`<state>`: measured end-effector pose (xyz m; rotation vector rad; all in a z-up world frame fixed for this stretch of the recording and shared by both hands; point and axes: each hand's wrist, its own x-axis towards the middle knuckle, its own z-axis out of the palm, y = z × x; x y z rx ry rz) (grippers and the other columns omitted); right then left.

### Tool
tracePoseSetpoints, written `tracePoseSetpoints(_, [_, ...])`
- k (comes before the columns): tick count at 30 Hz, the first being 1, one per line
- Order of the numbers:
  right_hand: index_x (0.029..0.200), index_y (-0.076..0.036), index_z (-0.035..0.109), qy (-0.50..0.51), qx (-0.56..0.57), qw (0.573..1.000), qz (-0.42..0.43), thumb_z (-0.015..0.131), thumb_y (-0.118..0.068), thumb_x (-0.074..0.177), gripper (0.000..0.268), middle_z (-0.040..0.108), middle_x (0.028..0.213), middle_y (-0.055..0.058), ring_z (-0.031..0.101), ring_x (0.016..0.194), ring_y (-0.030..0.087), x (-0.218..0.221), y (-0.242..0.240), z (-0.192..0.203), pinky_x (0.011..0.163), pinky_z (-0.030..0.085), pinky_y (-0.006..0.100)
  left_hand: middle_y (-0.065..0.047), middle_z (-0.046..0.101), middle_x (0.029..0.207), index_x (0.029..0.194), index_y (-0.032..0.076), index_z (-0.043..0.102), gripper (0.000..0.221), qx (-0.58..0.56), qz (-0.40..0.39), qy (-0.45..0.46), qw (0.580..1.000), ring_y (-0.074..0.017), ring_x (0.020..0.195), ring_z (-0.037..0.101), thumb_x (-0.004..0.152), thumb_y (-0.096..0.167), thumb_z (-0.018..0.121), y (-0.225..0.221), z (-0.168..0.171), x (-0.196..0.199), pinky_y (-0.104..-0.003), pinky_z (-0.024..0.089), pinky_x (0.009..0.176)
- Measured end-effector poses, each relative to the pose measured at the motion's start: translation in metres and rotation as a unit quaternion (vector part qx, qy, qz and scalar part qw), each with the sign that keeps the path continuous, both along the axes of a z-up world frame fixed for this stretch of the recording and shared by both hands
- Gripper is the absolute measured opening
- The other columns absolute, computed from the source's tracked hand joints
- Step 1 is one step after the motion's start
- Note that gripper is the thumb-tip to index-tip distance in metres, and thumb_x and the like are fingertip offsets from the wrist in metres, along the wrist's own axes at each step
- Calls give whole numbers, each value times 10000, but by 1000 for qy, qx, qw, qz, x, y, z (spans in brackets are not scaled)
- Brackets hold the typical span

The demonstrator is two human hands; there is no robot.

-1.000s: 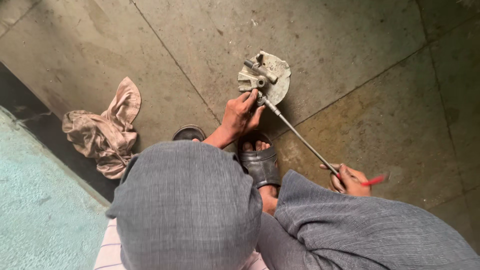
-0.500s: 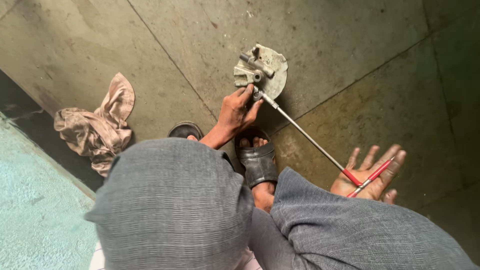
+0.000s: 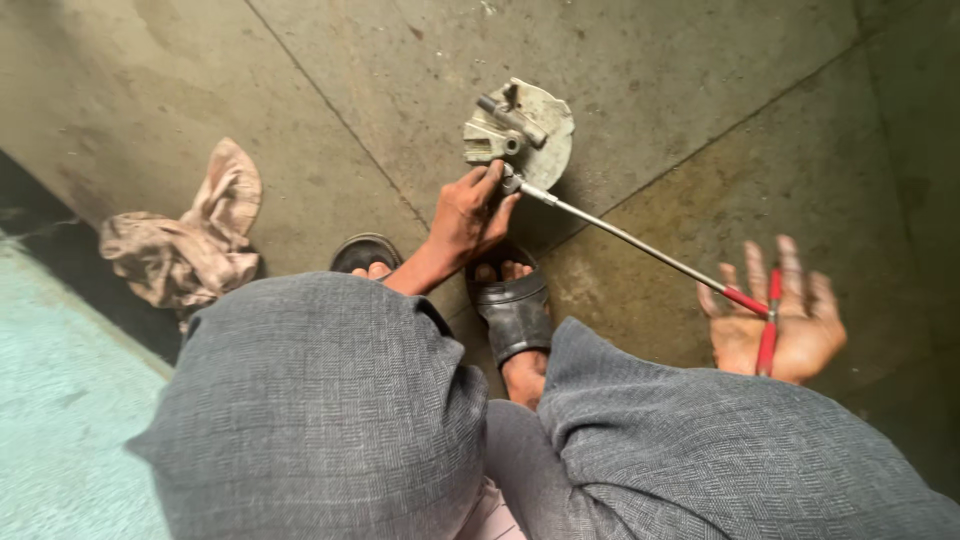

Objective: The person disassembles a circular metal mechanical part, removes a small component, and uses a T-handle wrench to tighten a bolt on the assembly. The person then reassembles the part and continues to adjust it with the wrench.

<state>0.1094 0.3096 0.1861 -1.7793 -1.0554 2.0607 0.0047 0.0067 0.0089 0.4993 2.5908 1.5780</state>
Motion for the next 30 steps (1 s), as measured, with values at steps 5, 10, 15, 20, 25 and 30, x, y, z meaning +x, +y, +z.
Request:
tracePoseSetpoints(5, [1265, -26, 680, 171, 455, 867, 111, 467, -475, 1018, 555, 692, 1262, 124, 552, 1313, 262, 22, -43, -24, 1253, 239, 482, -175, 673, 947, 1254, -22, 634, 429, 27, 26, 13, 999, -346, 800, 698, 877, 103, 795, 6, -1, 4, -404, 555, 684])
tracePoseSetpoints(10, [1052, 3, 715, 188, 684, 614, 347, 630, -272, 1018, 290, 751, 945, 170, 623, 957, 256, 40, -7, -56, 1079, 388, 467, -174, 656, 904, 1172, 0, 641, 318, 35, 31, 18, 999, -325, 778, 668, 911, 85, 801, 9, -6, -9, -385, 538, 688])
tracePoseSetpoints(15, [980, 49, 710, 298, 717, 451, 441, 752, -150, 918, 212, 706, 657, 160, 617, 564, 213, 35, 36, -61, 607, 408, 322, -179, 622, 834, 1180, -45, 649, 346, 26, 21, -6, 999, -324, 701, 639, 891, 72, 798, 2, -2, -2, -390, 509, 631])
tracePoseSetpoints(20, [1165, 30, 671, 271, 645, 482, 528, 683, -343, 1118, 376, 659, 781, 154, 666, 671, 259, 45, 47, -50, 653, 524, 338, -163, 641, 828, 1154, -26, 662, 325, 39, 52, -36, 997, -277, 675, 651, 885, 86, 808, 5, -2, -1, -367, 521, 623])
tracePoseSetpoints(25, [1179, 32, 655, 313, 554, 464, 616, 538, -794, 797, 917, 601, 723, 99, 595, 605, 212, 45, 57, -53, 550, 445, 329, -181, 658, 842, 1195, -54, 665, 380, 56, 10, -19, 998, -266, 697, 681, 878, 89, 818, -4, -12, -7, -366, 517, 618])
tracePoseSetpoints(30, [1233, 9, 726, 220, 588, 324, 707, 852, -312, 786, 565, 494, 622, 95, 503, 519, 232, 35, 53, -40, 499, 430, 393, -189, 666, 872, 1193, -63, 664, 391, 47, 6, -29, 998, -292, 732, 697, 872, 100, 817, -6, -11, -7, -373, 531, 636])
